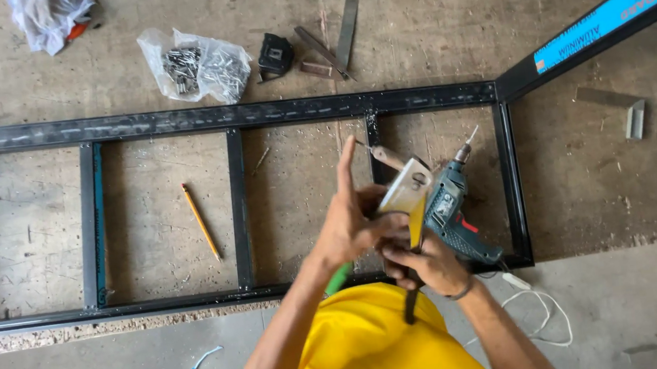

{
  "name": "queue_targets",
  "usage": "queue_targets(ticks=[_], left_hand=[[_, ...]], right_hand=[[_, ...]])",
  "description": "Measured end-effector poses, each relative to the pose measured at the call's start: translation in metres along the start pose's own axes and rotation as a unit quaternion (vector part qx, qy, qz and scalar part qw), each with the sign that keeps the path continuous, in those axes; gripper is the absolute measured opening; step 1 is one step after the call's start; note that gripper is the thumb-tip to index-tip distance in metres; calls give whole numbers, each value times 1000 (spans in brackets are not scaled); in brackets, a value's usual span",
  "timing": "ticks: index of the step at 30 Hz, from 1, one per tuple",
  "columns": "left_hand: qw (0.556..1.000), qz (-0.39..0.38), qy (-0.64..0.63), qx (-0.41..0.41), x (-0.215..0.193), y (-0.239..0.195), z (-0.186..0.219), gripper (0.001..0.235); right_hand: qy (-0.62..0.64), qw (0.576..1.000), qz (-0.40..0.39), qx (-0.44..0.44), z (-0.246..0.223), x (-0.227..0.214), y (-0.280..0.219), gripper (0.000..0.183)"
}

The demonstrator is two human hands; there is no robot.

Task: Assembling a metal frame by drilling holes and installing rivets using a pop riveter

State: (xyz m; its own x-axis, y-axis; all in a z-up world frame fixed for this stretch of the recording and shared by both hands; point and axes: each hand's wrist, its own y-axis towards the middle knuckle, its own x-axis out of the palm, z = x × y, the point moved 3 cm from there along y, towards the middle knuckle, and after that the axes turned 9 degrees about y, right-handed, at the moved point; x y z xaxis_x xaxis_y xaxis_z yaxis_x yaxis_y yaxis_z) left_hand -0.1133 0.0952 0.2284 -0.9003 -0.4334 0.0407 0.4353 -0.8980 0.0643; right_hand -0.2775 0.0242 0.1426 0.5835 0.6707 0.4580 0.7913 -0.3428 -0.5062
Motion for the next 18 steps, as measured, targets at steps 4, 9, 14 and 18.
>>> queue_targets(ticks=[4,9,14,18], left_hand=[[999,38,11,-32,-4,-2,-31,126],[978,3,-195,-70,41,8,-74,118],[998,-43,34,-27,26,-10,-83,114],[816,-223,532,-27,30,-55,-171,139]], right_hand=[[-94,995,35,16,-49,12,-17,37],[-85,989,77,-88,-19,4,-11,38],[-190,972,112,-83,-10,-65,-39,30],[-378,912,142,69,-9,-76,-66,39]])
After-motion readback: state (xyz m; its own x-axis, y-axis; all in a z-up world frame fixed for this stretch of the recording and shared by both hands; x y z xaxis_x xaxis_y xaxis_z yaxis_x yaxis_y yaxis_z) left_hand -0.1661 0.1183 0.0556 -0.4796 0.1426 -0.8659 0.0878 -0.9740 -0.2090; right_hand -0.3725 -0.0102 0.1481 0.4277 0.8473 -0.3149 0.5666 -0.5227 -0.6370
